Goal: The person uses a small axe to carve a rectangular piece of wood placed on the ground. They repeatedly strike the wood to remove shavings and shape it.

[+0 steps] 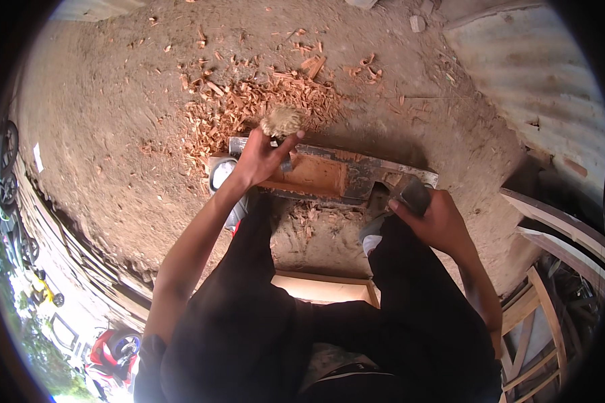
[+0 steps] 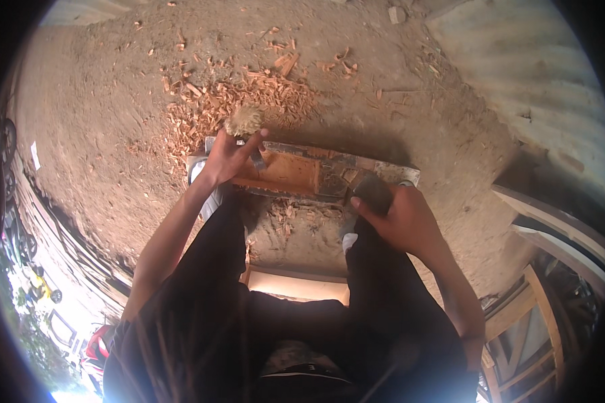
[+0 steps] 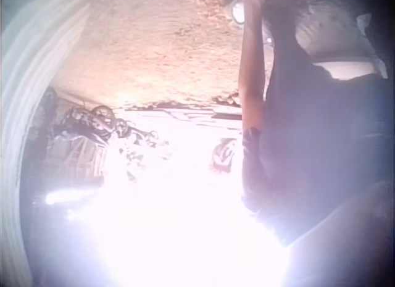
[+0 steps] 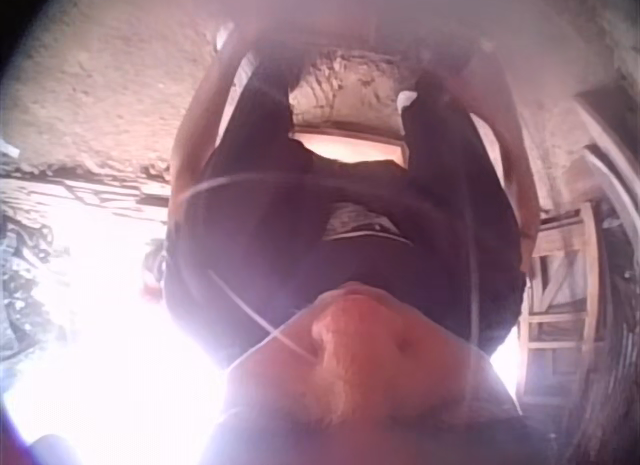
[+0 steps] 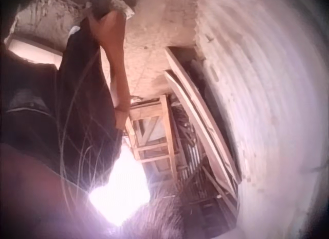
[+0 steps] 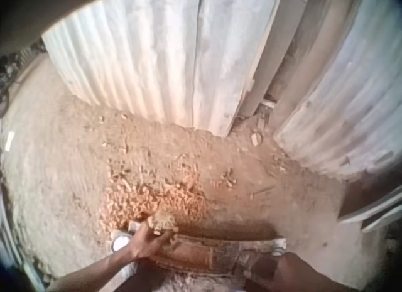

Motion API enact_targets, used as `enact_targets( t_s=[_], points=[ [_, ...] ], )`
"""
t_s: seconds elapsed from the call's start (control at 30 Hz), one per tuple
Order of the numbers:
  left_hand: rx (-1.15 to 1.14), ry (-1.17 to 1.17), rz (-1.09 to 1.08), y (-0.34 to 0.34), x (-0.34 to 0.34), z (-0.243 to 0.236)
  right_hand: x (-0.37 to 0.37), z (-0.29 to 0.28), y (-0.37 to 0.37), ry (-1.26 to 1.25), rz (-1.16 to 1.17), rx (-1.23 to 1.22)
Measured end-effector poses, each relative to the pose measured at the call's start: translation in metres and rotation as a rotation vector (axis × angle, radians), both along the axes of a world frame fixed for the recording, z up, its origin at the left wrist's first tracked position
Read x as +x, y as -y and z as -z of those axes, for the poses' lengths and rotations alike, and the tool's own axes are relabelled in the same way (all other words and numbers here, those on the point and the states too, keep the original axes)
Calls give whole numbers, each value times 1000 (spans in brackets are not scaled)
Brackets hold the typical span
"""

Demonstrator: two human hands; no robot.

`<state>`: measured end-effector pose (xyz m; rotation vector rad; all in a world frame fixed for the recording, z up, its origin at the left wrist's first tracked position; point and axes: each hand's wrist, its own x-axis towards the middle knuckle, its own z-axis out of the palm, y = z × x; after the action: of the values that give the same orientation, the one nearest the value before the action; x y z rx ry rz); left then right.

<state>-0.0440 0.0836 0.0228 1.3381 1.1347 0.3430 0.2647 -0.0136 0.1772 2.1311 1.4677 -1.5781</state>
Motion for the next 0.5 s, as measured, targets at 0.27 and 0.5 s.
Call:
enact_targets(
  t_s=[0.27,0.5],
  points=[
    [-351,345,-331,42,-5,6,11,29,24,-59,-22,11],
    [-249,229,-198,60,-9,7,-2,23,34,-111,-60,-8]
  ],
)
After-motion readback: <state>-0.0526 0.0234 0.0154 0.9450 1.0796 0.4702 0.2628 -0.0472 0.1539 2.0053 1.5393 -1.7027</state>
